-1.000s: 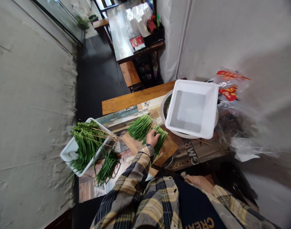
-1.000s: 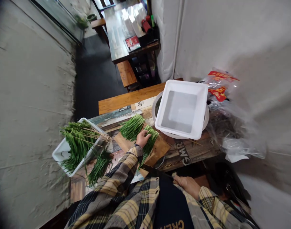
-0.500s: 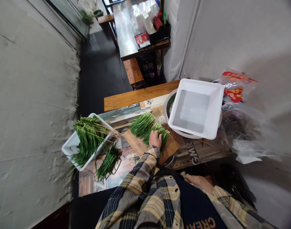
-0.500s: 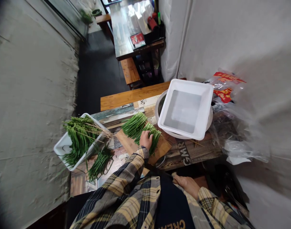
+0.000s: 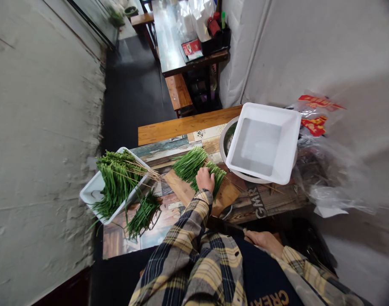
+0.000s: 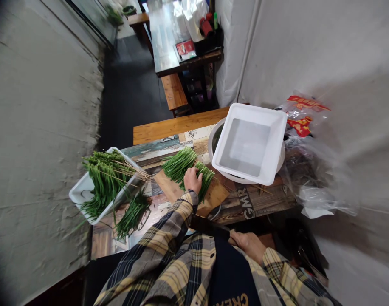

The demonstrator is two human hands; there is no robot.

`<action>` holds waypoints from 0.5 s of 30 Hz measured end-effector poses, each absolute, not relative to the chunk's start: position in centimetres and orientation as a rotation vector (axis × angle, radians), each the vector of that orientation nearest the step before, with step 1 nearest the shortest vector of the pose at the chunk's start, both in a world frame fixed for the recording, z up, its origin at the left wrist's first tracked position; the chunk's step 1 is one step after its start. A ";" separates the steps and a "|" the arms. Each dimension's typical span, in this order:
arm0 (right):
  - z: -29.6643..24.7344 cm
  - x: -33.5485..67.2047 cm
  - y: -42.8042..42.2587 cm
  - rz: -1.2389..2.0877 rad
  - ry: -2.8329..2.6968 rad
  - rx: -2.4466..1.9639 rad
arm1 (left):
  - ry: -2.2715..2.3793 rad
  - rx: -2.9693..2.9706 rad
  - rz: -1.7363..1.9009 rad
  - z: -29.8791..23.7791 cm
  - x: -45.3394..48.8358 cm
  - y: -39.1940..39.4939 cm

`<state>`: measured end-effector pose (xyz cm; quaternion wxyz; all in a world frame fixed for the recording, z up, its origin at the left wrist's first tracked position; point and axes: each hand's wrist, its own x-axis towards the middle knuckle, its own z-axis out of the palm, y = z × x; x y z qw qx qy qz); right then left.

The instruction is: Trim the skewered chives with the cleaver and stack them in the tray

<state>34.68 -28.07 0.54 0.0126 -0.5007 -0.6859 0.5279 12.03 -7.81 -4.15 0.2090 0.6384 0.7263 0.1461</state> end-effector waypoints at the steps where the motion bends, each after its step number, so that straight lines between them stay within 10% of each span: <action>1: 0.6 34.7 -27.8 1.671 -2.185 -1.515 | 2.039 1.807 0.394 -3.8 11.9 -8.0; 15: 0.4 34.5 -25.4 1.599 -2.565 -1.199 | 1.404 1.963 0.316 -0.6 10.9 -17.6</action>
